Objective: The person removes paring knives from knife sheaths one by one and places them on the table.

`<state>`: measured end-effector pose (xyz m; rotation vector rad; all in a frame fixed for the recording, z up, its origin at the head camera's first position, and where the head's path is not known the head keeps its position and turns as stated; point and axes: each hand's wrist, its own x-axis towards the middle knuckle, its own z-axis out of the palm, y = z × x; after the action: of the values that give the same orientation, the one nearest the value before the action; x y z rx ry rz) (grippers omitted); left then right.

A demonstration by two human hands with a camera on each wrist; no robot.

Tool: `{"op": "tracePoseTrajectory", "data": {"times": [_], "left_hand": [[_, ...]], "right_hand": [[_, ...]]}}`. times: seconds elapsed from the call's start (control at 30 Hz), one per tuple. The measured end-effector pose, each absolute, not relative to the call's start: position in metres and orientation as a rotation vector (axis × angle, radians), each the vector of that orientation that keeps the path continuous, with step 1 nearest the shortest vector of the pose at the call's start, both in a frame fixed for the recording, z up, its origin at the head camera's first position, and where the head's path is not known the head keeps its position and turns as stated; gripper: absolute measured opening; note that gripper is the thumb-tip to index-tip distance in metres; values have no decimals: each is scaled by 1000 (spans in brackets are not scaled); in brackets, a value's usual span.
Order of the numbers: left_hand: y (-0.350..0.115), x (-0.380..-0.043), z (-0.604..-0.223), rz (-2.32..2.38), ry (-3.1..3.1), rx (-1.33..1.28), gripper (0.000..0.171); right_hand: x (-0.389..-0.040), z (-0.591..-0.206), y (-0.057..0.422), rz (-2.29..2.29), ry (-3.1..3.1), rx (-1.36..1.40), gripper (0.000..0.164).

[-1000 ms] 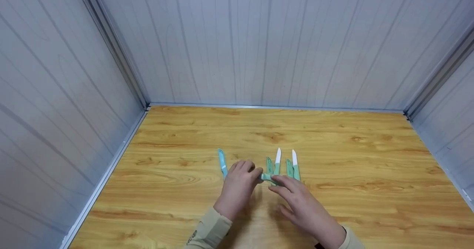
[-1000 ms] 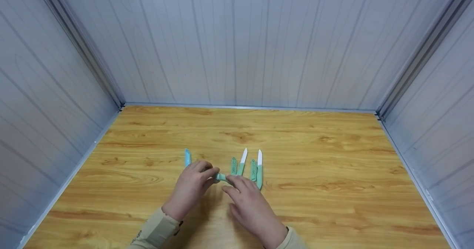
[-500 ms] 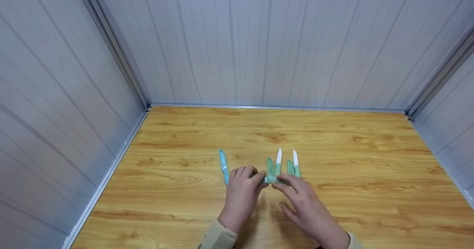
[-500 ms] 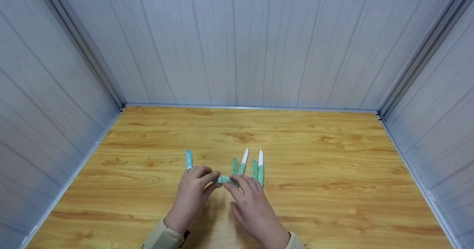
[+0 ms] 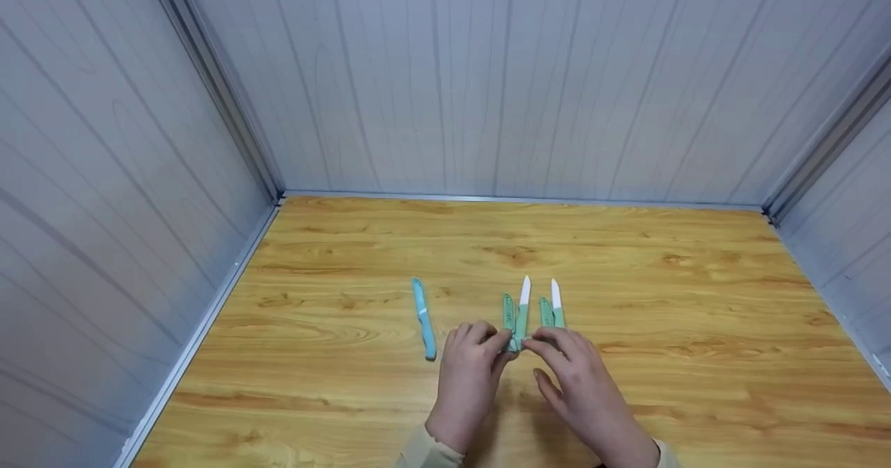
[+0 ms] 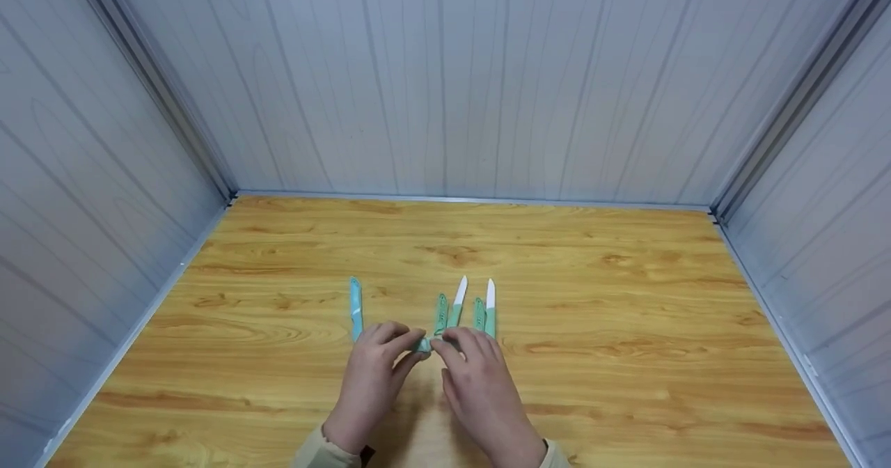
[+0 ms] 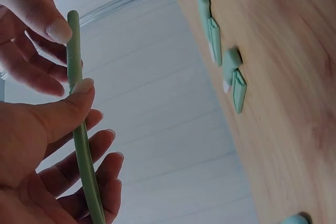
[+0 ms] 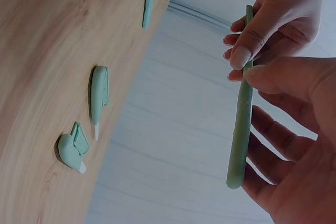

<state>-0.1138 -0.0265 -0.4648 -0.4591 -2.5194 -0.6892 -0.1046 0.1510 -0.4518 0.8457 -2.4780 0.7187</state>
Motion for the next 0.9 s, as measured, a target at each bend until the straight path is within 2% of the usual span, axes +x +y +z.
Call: {"op": "tracePoseTrajectory", "data": {"times": [0.43, 0.9], "left_hand": [[-13, -106, -463, -684, -2544, -419, 26], [-16, -110, -462, -751, -2579, -442, 28]], "right_hand": [[-107, -455, 151, 685, -2446, 690, 38], [-111, -457, 153, 717, -2425, 662, 36]]}}
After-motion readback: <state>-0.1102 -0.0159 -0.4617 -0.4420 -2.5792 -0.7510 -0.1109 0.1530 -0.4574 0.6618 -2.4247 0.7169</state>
